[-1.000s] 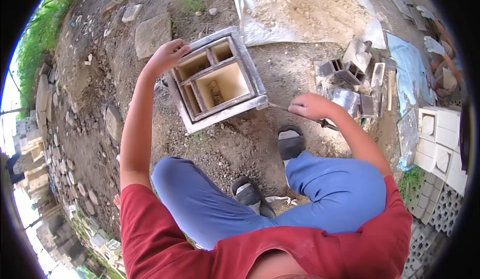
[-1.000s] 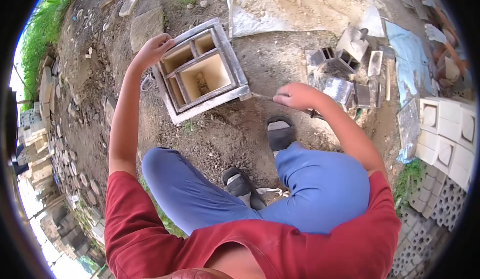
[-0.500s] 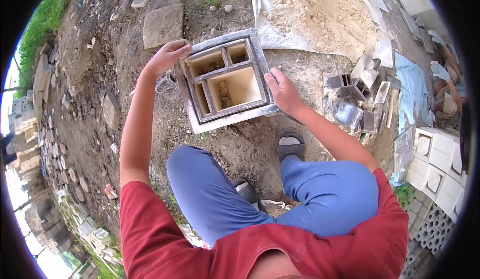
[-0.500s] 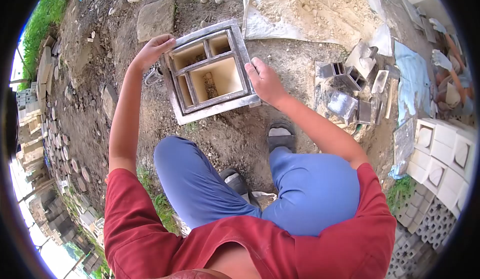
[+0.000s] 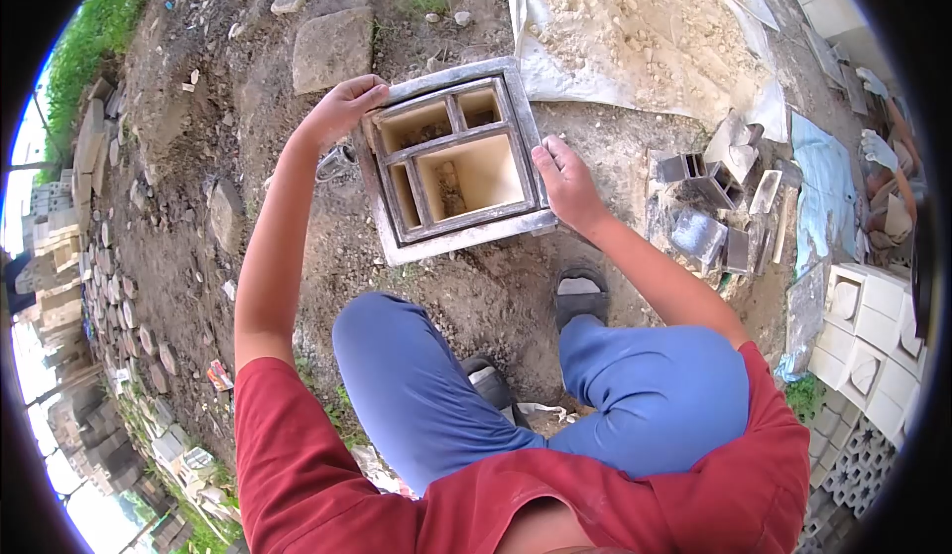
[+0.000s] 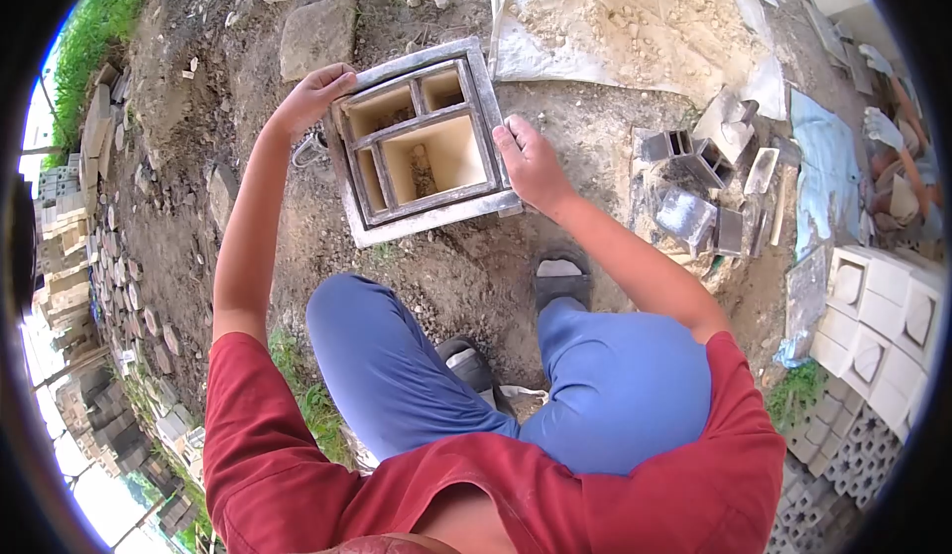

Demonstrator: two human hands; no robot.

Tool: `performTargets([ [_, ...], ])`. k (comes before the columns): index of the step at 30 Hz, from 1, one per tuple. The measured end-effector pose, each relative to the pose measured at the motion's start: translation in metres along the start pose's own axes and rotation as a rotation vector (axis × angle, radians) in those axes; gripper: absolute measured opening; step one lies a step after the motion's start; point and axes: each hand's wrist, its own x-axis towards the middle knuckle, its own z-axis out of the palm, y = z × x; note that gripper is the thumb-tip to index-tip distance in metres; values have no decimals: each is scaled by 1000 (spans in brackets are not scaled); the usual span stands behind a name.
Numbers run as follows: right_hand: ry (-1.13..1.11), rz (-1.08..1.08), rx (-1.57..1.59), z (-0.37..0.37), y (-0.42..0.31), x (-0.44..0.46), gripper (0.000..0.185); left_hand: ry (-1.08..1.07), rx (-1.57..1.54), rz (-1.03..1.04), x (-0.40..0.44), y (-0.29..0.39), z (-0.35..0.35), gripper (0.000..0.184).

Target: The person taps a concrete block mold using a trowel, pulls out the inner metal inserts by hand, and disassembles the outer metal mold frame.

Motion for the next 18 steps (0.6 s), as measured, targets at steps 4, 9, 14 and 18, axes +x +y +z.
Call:
performTargets([
  [4, 13, -2, 11, 1, -5, -1, 32, 13, -9, 33, 0, -3, 1, 34],
  [9, 32, -58, 38, 1, -2, 0, 31, -2, -17, 14, 3, -2, -1, 33],
  [14, 50, -44, 41, -1, -3, 3, 30, -9, 59, 41, 10, -1, -3, 34],
  [18, 16, -62, 54, -7, 9, 13, 31, 2, 100, 20, 12, 11, 0, 35],
])
